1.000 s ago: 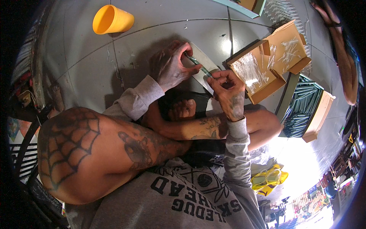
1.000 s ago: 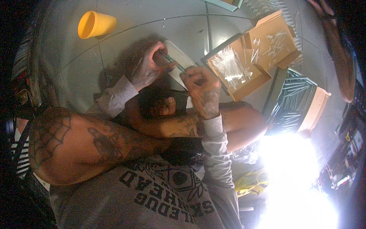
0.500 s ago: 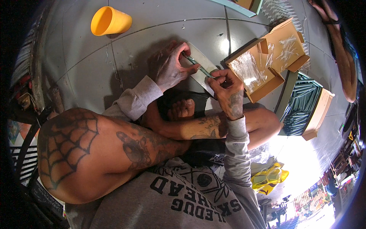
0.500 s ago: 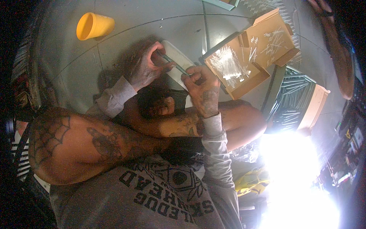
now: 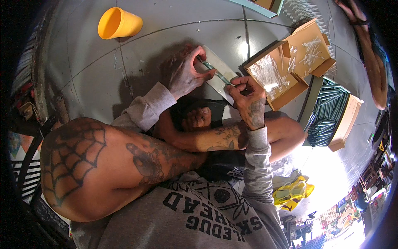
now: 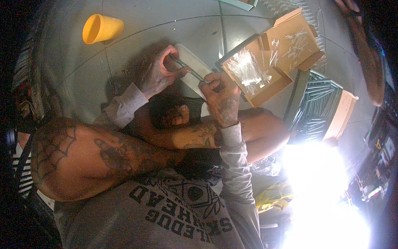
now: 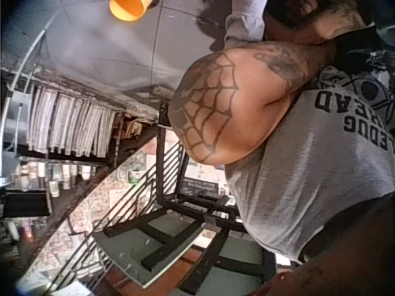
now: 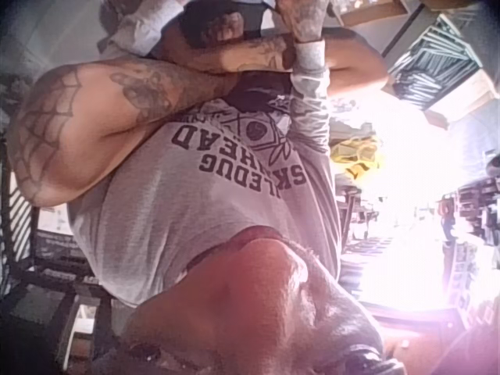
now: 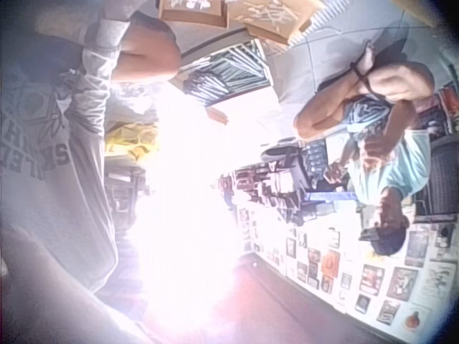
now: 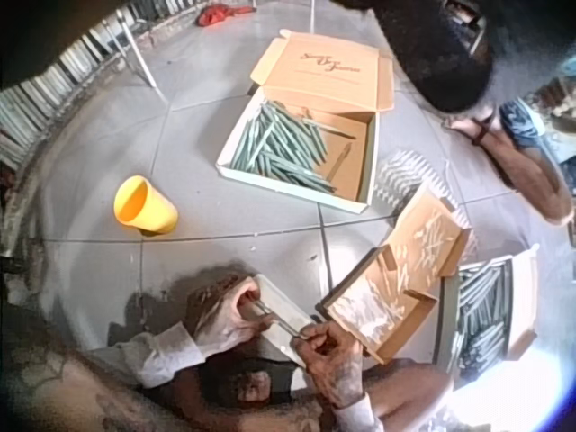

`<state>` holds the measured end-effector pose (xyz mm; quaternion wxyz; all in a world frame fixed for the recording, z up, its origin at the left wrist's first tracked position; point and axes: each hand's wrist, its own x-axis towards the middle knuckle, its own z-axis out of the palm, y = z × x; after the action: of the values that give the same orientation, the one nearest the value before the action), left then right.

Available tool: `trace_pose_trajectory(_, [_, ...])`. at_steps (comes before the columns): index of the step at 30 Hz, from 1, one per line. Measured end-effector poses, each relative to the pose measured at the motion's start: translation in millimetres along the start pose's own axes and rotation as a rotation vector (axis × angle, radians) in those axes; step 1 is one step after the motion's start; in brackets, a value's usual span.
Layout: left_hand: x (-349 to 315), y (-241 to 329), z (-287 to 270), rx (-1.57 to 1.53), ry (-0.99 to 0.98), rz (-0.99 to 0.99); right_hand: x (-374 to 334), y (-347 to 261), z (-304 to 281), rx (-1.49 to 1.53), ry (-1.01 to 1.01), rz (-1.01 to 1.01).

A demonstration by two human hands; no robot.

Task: The person sits on the floor and assembles tattoo needles by inserting thin metal rods into plastic tubes and securing them with small rubber components.

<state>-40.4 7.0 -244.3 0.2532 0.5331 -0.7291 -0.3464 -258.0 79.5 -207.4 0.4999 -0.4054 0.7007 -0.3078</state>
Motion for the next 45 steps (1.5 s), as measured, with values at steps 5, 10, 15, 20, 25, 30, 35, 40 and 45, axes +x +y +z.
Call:
trace_pose_trajectory(5, [1.8,2.2,-2.6,0.022,-0.011,-0.016,-1.5,-0.1,-1.7,0.0,0.007,0.014])
trace_pose_trajectory(10, [2.9,3.7,-3.0,-0.033,-0.045,-0.024,-2.3,3.6,-3.4,-0.013,0.019,0.018])
trace_pose_trajectory(15, [1.9,-3.0,-3.0,0.085,-0.044,0.006,-2.1,3.2,-4.8,-0.023,0.013,0.028])
trace_pose_trajectory(20, [1.8,-0.2,-4.5,0.07,-0.046,-0.008,-3.3,1.0,-6.5,-0.009,0.01,0.014])
trace_pose_trajectory(25, [-1.1,-3.8,-0.1,-0.079,-0.133,-0.071,-6.1,-5.3,-9.9,0.008,0.007,0.064])
trace_pose_trajectory(30, [-2.0,-3.9,-1.9,-0.08,-0.122,-0.077,-6.1,2.2,-10.1,-0.012,0.017,0.042])
trace_pose_trajectory(35, [-0.2,-3.9,3.4,-0.128,-0.114,-0.068,-8.3,-2.7,-15.0,-0.007,0.021,0.072])
trace_pose_trajectory(40, [-1.3,-5.4,2.9,-0.096,-0.137,-0.1,-7.8,1.5,-15.5,0.01,0.013,0.059])
trace_pose_trajectory(45, [-0.5,-5.2,0.2,-0.07,-0.165,-0.098,-8.3,10.0,-16.8,0.042,0.015,0.062])
